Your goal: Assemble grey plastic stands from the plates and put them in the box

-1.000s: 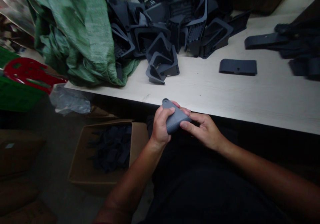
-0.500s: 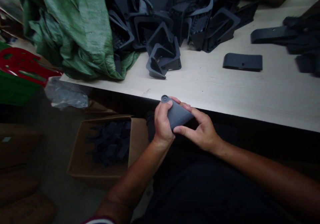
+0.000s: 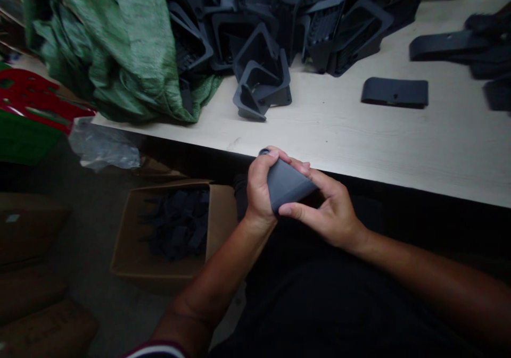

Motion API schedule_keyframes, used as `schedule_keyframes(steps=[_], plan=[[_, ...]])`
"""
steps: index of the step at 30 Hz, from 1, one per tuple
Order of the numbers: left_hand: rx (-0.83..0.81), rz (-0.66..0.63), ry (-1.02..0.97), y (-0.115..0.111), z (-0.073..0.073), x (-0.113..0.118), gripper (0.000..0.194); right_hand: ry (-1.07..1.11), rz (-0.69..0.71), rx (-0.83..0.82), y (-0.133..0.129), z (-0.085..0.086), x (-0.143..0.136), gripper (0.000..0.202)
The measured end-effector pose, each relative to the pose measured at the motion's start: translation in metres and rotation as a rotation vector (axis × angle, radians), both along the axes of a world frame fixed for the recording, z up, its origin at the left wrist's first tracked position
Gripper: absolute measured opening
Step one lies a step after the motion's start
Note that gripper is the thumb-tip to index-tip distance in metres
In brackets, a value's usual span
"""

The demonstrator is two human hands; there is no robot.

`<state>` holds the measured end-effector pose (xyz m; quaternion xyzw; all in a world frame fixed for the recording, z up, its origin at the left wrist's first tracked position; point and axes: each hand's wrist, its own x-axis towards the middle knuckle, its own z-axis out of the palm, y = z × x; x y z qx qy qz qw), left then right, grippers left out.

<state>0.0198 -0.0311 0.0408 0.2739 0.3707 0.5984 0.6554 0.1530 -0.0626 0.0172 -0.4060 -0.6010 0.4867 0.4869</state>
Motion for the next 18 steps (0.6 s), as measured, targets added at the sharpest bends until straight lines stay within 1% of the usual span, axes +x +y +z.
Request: schedule_keyframes(steps=[2,5,10,12,15,16,18], plan=[[-0.009,-0.001,0.027,-0.001,0.002,-0.001,0.022,-0.006,-0.019,0.022,-0.001,0.0,-0.002,0.073],[-0.033,0.021,0.03,-0.001,0.004,-0.002,0.021,-0.02,-0.003,0.041,0.002,0.001,-0.003,0.071],[-0.139,0.057,-0.035,0.002,0.0,0.0,0.02,-0.068,0.053,-0.007,0.012,0.006,0.007,0.069],[-0.179,0.043,-0.069,0.004,-0.002,-0.002,0.02,-0.11,0.082,-0.026,0.016,0.008,0.017,0.057],[-0.251,0.01,-0.144,0.01,-0.005,-0.01,0.017,-0.193,0.192,-0.089,0.022,0.009,0.035,0.028],[-0.278,0.005,-0.16,0.012,-0.006,-0.013,0.016,-0.209,0.241,-0.114,0.024,0.008,0.04,0.024],[-0.331,0.012,-0.134,0.016,-0.009,-0.017,0.016,-0.22,0.299,-0.142,0.026,0.006,0.047,0.024]])
